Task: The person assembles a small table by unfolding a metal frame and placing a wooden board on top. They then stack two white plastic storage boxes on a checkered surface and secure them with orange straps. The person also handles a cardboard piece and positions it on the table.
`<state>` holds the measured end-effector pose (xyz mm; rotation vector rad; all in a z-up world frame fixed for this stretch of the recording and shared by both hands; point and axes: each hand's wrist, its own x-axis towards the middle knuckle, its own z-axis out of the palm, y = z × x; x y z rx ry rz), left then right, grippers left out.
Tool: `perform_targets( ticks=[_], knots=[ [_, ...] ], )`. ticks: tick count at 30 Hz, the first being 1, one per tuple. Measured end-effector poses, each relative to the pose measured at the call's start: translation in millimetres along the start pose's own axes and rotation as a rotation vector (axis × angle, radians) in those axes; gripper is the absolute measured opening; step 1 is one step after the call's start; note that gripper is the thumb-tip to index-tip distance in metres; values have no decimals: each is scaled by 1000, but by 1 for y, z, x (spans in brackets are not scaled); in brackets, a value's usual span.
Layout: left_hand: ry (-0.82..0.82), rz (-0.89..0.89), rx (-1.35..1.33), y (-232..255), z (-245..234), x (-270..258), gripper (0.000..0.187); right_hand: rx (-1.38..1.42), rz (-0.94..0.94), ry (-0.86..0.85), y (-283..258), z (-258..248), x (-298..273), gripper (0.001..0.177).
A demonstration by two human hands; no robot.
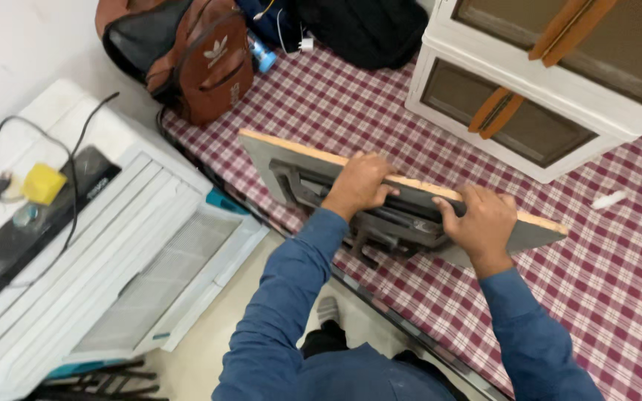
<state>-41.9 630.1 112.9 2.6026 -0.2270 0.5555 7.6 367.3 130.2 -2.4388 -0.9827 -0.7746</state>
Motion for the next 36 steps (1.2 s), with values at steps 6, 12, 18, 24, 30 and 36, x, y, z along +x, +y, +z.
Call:
perform_targets(
  ticks=[6, 12, 18, 24, 30, 36],
  knots=[
    [18, 56, -3, -26, 14, 29, 36, -112, 113, -167, 7, 27, 26, 41],
    [60, 46, -15, -39, 22, 47, 35, -138, 222, -269, 20, 59, 45, 54],
    [31, 84, -41, -53, 26, 61, 37, -111, 236, -182, 25, 72, 52, 59],
    [-56, 8, -64, -59, 35, 85, 42, -109, 275, -177, 40, 91, 59, 62],
    [86, -48, 22, -47, 36, 74, 61, -99, 232, -130, 59, 119, 70, 59],
    [2, -117, -21, -62, 47, 94, 57, -102, 308, -225, 77, 143, 84, 63]
  ],
)
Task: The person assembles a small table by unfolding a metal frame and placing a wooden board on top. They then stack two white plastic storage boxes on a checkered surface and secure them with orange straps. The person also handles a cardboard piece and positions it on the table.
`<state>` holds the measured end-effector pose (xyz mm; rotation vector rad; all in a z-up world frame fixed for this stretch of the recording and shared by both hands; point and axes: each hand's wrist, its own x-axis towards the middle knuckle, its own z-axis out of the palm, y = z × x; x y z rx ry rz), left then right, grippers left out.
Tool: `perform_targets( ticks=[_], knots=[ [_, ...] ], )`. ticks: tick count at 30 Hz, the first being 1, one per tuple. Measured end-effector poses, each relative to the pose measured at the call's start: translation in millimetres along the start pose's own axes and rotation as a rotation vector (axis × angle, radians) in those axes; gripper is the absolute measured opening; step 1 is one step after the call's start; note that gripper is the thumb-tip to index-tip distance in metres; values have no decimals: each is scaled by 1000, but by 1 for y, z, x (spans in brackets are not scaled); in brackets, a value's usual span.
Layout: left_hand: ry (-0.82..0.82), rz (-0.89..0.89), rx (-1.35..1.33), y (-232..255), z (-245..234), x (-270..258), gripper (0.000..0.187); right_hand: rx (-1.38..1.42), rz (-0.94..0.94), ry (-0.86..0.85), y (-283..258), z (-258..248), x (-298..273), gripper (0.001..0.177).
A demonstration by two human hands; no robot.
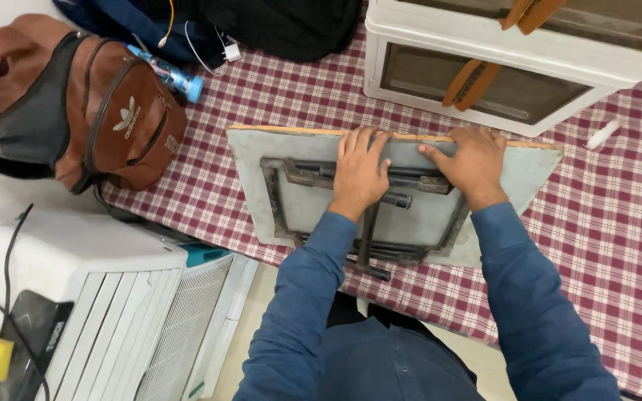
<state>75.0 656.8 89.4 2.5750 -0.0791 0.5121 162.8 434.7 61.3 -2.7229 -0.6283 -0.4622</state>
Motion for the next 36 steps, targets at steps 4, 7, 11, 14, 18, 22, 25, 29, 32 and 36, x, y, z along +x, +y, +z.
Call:
perform_targets(
  ticks=[4, 7, 11, 14, 18, 22, 25, 29, 32, 36],
  knots=[
    [-4, -15, -64, -13, 14, 20, 50, 7, 76, -85, 8, 13, 11, 70],
    [11, -16, -32, -23, 29, 37, 48, 5, 108, -165, 15, 30, 27, 73],
    [-8, -86, -137, -41, 41, 51, 33, -39, 136, -297, 24, 52, 54, 78],
    [-29, -48, -161, -54, 53, 59, 17, -37, 181, -354, 27, 64, 59, 80],
    [30, -7, -304, -63, 73, 65, 14, -43, 269, -487, 40, 80, 58, 85],
    [-83, 32, -268, -74, 99, 75, 21, -42, 303, -514, 57, 108, 60, 88],
    [-121, 85, -205, -89, 114, 77, 28, -19, 213, -386, 66, 134, 66, 85],
    [-91, 94, -163, -100, 121, 75, 25, -61, 293, -590, 70, 159, 85, 85],
    [-164, 74, -187, -107, 118, 76, 28, -35, 279, -628, 72, 170, 94, 83],
    [-258, 115, -254, -117, 121, 79, 37, 66, 310, -584, 82, 190, 91, 80]
  ],
)
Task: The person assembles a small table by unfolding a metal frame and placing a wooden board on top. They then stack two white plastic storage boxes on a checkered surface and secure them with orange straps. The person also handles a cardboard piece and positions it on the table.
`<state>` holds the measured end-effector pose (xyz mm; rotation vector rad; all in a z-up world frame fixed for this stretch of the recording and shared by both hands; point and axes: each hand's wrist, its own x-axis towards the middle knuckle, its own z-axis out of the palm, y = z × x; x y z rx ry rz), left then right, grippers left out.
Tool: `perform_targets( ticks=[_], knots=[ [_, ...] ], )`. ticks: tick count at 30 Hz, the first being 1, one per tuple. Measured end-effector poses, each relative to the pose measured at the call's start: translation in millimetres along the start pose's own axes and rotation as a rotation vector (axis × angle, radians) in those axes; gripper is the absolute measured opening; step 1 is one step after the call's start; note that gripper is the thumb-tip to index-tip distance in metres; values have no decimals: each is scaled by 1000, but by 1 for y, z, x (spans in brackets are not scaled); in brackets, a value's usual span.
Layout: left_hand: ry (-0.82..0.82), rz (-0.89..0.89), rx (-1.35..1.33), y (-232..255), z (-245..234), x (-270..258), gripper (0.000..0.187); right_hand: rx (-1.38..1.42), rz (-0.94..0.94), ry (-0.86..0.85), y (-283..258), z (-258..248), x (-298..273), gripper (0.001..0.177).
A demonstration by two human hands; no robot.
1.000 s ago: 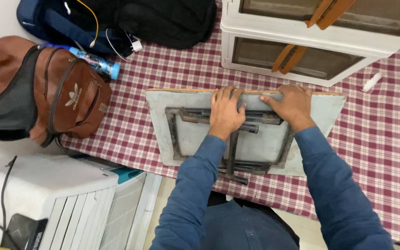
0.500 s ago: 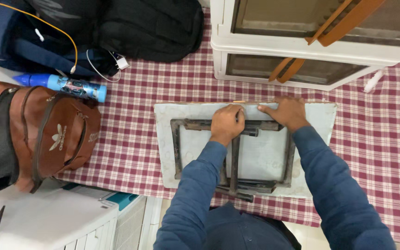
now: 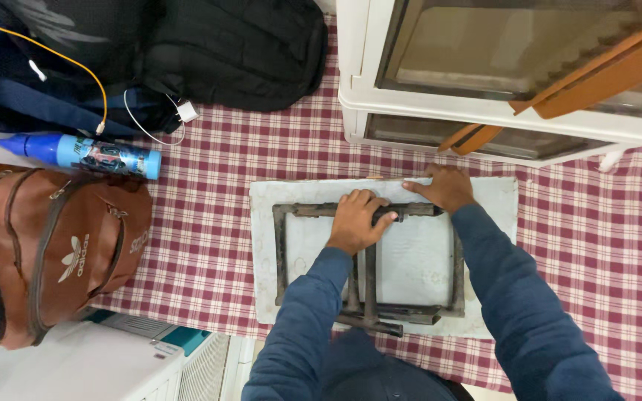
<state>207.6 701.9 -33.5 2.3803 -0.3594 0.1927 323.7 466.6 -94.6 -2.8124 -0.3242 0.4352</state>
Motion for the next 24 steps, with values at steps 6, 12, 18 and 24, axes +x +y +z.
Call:
perform_targets(
  ticks=[6, 12, 18, 24],
  knots=[
    [-69, -31, 26, -15, 16, -3, 49, 264, 47, -9, 28, 22, 13, 68],
    [-81, -186, 178, -34, 51, -12, 73, 436, 128, -64, 19, 33, 13, 46],
    [-97, -256, 203, -33, 65, -22, 83, 414, -70, 130, -2, 50, -40, 45],
    [13, -437, 135, 0, 62, -56, 89, 441, -121, 319, -24, 75, -81, 45]
  ],
)
